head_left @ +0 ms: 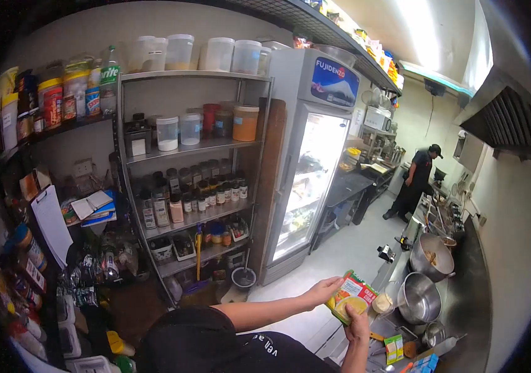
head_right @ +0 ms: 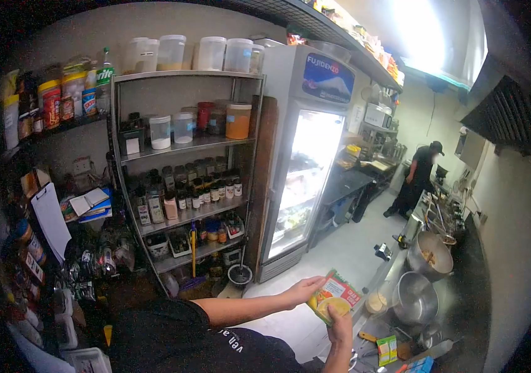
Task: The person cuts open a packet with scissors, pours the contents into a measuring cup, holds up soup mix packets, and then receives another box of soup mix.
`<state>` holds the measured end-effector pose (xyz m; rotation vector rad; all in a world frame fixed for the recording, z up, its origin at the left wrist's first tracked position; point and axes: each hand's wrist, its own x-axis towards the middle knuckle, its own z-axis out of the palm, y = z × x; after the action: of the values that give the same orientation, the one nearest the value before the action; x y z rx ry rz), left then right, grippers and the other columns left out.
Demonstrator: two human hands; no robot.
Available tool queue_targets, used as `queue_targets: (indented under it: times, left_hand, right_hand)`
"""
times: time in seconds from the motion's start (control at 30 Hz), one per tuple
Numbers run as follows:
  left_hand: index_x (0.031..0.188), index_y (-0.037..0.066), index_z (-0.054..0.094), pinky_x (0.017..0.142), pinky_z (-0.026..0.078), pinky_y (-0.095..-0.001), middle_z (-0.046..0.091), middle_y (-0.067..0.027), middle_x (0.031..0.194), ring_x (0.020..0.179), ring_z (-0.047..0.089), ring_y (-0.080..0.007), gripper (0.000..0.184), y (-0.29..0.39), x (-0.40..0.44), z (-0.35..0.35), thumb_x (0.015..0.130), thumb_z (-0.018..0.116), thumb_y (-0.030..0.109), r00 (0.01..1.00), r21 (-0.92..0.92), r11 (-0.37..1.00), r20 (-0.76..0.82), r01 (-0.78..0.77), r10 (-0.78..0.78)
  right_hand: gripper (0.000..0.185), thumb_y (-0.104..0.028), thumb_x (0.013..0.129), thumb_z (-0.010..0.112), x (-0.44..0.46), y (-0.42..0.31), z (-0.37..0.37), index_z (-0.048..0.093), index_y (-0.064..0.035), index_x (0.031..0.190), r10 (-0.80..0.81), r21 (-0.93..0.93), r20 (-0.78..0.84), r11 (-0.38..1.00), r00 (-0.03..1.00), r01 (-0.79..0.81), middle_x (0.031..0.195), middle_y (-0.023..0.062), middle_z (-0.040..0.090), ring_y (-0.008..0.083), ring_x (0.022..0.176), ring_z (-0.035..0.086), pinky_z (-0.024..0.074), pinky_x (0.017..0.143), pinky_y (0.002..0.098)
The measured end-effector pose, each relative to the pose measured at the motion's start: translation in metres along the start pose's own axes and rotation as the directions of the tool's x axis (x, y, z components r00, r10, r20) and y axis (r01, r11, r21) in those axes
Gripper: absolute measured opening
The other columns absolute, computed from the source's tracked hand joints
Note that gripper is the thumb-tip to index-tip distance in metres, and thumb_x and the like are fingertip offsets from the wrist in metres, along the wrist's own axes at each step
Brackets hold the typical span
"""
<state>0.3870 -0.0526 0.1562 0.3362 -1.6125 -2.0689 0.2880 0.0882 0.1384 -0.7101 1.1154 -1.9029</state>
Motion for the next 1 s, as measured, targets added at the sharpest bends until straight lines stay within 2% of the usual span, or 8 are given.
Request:
queue_targets:
  times: [0.27,0.3,0.37,0.4,0.5,0.67,0.8,1.0]
  left_hand:
    - [0.128,0.002,0.044,0.089,0.046,-0.0301,0.06,-0.0129,0.112,0.102,0.058,-0.019,0.048,-0.029,0.013,-0.015,0.097,0.04,0.037,0.994,0.01,0.994,0.004,0.105,-0.105]
    - [0.127,0.0,0.049,0.09,0.043,-0.0292,0.058,-0.01,0.116,0.104,0.054,-0.0151,0.052,-0.043,0.018,-0.026,0.097,0.04,0.041,0.996,0.09,0.993,0.041,0.073,-0.077]
    - [0.129,0.003,0.046,0.086,0.048,-0.0295,0.059,-0.0092,0.114,0.102,0.057,-0.0158,0.048,-0.026,0.011,-0.024,0.097,0.04,0.038,0.984,-0.078,0.982,0.053,0.172,-0.168]
    - [0.132,0.002,0.04,0.091,0.047,-0.0339,0.057,-0.0145,0.117,0.103,0.058,-0.0202,0.052,-0.014,0.007,-0.023,0.097,0.036,0.041,0.977,-0.064,0.975,0.029,0.212,-0.21]
    - [0.124,0.002,0.048,0.088,0.048,-0.0343,0.059,-0.0122,0.113,0.097,0.06,-0.0207,0.045,-0.035,0.024,-0.052,0.097,0.038,0.037,0.969,-0.104,0.964,-0.003,0.244,-0.246]
    - [0.122,0.003,0.048,0.083,0.052,-0.0353,0.059,-0.0103,0.113,0.097,0.062,-0.0195,0.035,-0.019,0.027,-0.062,0.097,0.044,0.027,0.943,-0.099,0.939,-0.012,0.329,-0.332]
    - [0.122,0.006,0.049,0.083,0.052,-0.0351,0.059,-0.0071,0.114,0.098,0.061,-0.0166,0.03,-0.031,0.051,-0.083,0.094,0.049,0.017,0.939,-0.032,0.953,0.189,0.3,-0.289]
    - [0.121,0.001,0.048,0.085,0.05,-0.033,0.059,-0.0089,0.11,0.097,0.06,-0.0169,0.03,-0.042,0.1,-0.11,0.094,0.049,0.013,0.897,-0.027,0.915,0.21,0.403,-0.389]
  right_hand:
    - [0.033,-0.006,0.082,0.063,0.002,0.005,0.006,0.053,0.0005,0.113,0.037,0.073,-0.025,0.997,0.999,-0.035,0.105,0.0099,0.06,0.0199,0.097,0.059,0.0473,0.086,0.0323]
    - [0.033,-0.007,0.082,0.063,0.005,0.007,0.002,0.053,0.0005,0.113,0.026,0.052,-0.009,0.998,1.0,-0.025,0.106,0.0095,0.06,0.0194,0.098,0.058,0.0468,0.087,0.0319]
    - [0.037,-0.009,0.08,0.065,0.012,0.013,-0.004,0.052,-0.0005,0.114,0.105,-0.062,-0.077,0.992,0.992,-0.11,0.11,0.0099,0.058,0.0201,0.097,0.059,0.0476,0.088,0.0318]
    - [0.035,-0.009,0.081,0.064,0.016,0.017,-0.003,0.053,0.0002,0.113,0.097,-0.042,-0.045,0.994,0.994,-0.099,0.109,0.0095,0.059,0.0192,0.097,0.058,0.0465,0.088,0.0315]
    - [0.032,-0.01,0.083,0.061,0.035,0.032,0.0,0.054,0.0019,0.112,0.104,0.027,0.026,0.994,0.994,-0.105,0.108,0.0099,0.059,0.0181,0.098,0.058,0.0447,0.089,0.0304]
    - [0.034,-0.011,0.082,0.065,0.055,0.043,0.001,0.056,0.0036,0.111,0.176,0.045,-0.051,0.984,0.983,-0.174,0.105,0.0108,0.063,0.0187,0.096,0.06,0.046,0.088,0.0312]
    - [0.034,-0.013,0.081,0.067,0.077,0.055,-0.006,0.057,0.0024,0.109,0.208,0.117,-0.089,0.973,0.974,-0.197,0.104,0.01,0.063,0.0181,0.096,0.061,0.0476,0.086,0.0311]
    - [0.047,-0.034,0.088,0.059,0.108,0.074,-0.014,0.048,-0.0023,0.121,0.23,0.197,-0.142,0.96,0.963,-0.2,0.112,0.0084,0.059,0.0164,0.097,0.06,0.0498,0.084,0.0321]
